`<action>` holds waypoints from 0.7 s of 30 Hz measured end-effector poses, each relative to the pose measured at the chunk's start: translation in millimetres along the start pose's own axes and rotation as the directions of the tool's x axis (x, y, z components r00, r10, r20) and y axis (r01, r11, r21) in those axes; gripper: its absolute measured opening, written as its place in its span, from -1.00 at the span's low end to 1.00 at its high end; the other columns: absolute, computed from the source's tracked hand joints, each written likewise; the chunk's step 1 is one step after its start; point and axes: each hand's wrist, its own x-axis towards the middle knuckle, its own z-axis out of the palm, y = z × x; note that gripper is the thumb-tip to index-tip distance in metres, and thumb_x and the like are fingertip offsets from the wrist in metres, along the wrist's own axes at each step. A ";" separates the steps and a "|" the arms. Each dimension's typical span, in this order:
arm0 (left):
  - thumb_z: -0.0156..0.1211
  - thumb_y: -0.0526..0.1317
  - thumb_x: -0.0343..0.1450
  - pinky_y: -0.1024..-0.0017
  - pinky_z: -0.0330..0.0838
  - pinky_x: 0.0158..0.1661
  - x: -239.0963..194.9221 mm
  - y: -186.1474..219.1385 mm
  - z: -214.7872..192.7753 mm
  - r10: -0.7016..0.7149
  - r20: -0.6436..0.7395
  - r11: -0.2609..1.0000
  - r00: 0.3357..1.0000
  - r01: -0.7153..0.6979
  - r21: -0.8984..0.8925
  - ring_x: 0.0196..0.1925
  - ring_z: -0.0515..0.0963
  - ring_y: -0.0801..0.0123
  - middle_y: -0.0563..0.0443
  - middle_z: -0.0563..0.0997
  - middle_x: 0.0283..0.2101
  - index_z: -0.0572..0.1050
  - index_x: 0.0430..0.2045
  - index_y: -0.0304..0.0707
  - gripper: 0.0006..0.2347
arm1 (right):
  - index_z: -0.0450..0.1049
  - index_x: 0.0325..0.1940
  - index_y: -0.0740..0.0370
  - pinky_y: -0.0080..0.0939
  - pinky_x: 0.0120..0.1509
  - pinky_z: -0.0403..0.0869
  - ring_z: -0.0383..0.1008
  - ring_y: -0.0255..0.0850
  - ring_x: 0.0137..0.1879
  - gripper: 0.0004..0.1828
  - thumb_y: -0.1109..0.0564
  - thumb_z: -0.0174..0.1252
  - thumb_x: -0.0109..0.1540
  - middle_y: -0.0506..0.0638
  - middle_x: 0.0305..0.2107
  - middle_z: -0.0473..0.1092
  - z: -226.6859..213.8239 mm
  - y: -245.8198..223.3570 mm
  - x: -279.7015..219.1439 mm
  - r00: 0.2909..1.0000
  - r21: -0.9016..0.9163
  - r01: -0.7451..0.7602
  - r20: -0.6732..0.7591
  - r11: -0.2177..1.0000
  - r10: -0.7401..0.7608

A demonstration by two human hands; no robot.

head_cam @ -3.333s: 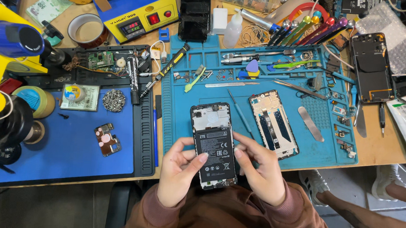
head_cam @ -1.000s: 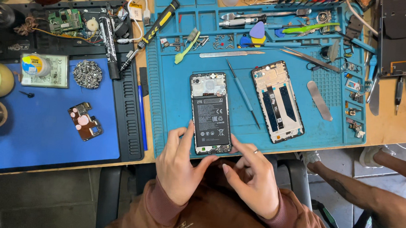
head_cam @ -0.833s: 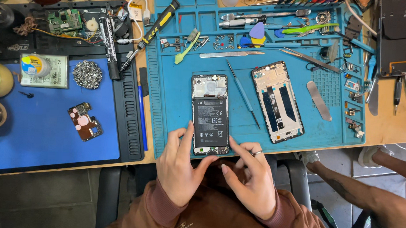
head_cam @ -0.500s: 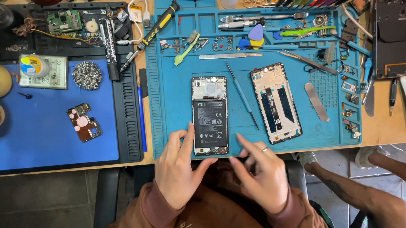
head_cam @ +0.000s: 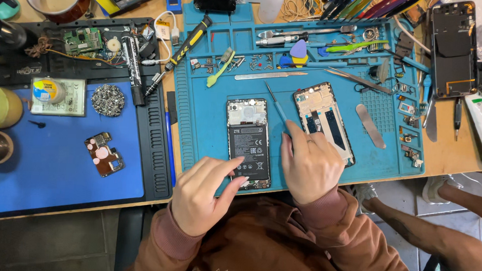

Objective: The person works on a disassembled smartphone, using a screwdriver to remove screws from the battery area and a metal spudger to pry and lift internal components. The person handles the phone chassis and battery, placing removed parts on the workbench.

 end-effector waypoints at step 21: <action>0.53 -0.16 0.52 -0.08 0.59 0.26 -6.6 -21.2 1.6 0.207 0.184 0.975 0.961 -0.187 -0.118 0.28 0.63 -0.16 -0.22 0.67 0.12 0.58 0.16 -0.44 -0.60 | 0.51 0.39 0.45 -0.51 -0.59 0.45 0.41 -0.40 -0.55 -0.48 0.30 0.29 0.32 -0.04 -0.31 0.45 -57.0 65.2 -57.2 0.760 0.899 -0.436 0.392 -0.040 0.519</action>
